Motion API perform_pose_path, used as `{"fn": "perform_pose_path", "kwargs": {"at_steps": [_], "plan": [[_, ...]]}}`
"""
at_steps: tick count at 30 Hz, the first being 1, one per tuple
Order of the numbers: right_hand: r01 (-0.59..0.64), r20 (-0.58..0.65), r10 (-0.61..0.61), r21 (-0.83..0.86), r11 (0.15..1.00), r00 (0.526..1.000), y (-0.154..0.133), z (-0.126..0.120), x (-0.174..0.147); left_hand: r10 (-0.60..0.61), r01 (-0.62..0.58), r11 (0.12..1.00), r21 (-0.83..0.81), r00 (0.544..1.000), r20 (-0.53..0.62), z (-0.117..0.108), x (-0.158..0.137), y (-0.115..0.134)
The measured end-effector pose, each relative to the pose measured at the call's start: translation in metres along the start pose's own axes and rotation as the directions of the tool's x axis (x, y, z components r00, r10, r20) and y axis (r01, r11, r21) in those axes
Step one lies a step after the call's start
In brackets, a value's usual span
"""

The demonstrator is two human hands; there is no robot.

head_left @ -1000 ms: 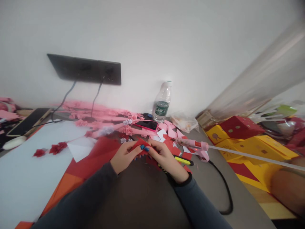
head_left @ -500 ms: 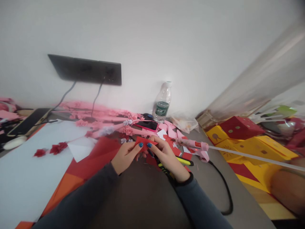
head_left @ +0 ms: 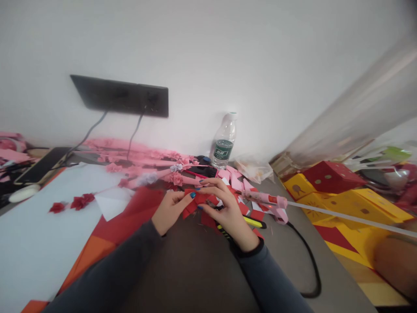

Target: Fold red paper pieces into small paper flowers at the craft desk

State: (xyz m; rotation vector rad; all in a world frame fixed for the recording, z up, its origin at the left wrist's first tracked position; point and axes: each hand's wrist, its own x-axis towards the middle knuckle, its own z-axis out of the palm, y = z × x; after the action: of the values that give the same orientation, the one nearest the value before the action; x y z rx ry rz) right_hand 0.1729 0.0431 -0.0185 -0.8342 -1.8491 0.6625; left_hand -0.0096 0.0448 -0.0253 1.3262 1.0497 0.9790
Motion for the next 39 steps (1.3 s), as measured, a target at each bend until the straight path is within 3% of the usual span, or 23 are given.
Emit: {"fn": "perform_pose_path", "kwargs": {"at_steps": [6,14,19,25,35,39], "plan": [[-0.021,0.008,0.021,0.025,0.999,1.0,-0.0012,0.0006,0.0002,-0.021,0.024,0.983,-0.182,1.0,0.019,0.0013,0.0006,-0.0071],[-0.055,-0.007,0.056,0.084,0.995,0.998,-0.0032,-0.0007,0.0012,-0.024,0.026,0.994,-0.104,1.0,0.016,0.001,-0.0007,-0.0002],[-0.038,0.016,0.037,0.079,0.996,0.999,-0.0025,-0.0009,0.0004,0.004,-0.002,0.99,-0.14,1.0,0.015,0.0015,-0.001,-0.0017],[-0.025,-0.034,0.027,0.077,0.997,0.999,-0.0011,0.0,0.0008,-0.041,0.046,0.988,-0.146,0.998,0.041,0.0017,-0.0011,-0.0026],[0.141,-0.037,-0.154,-0.236,0.961,0.987,-0.0071,0.0005,-0.0044,-0.088,0.094,0.947,-0.306,0.996,0.033,0.0036,0.0005,-0.0057],[0.158,-0.006,-0.167,-0.293,0.943,0.986,-0.0055,0.0015,-0.0056,-0.109,0.116,0.932,-0.344,0.993,0.038,0.0048,0.0007,-0.0073]]}}
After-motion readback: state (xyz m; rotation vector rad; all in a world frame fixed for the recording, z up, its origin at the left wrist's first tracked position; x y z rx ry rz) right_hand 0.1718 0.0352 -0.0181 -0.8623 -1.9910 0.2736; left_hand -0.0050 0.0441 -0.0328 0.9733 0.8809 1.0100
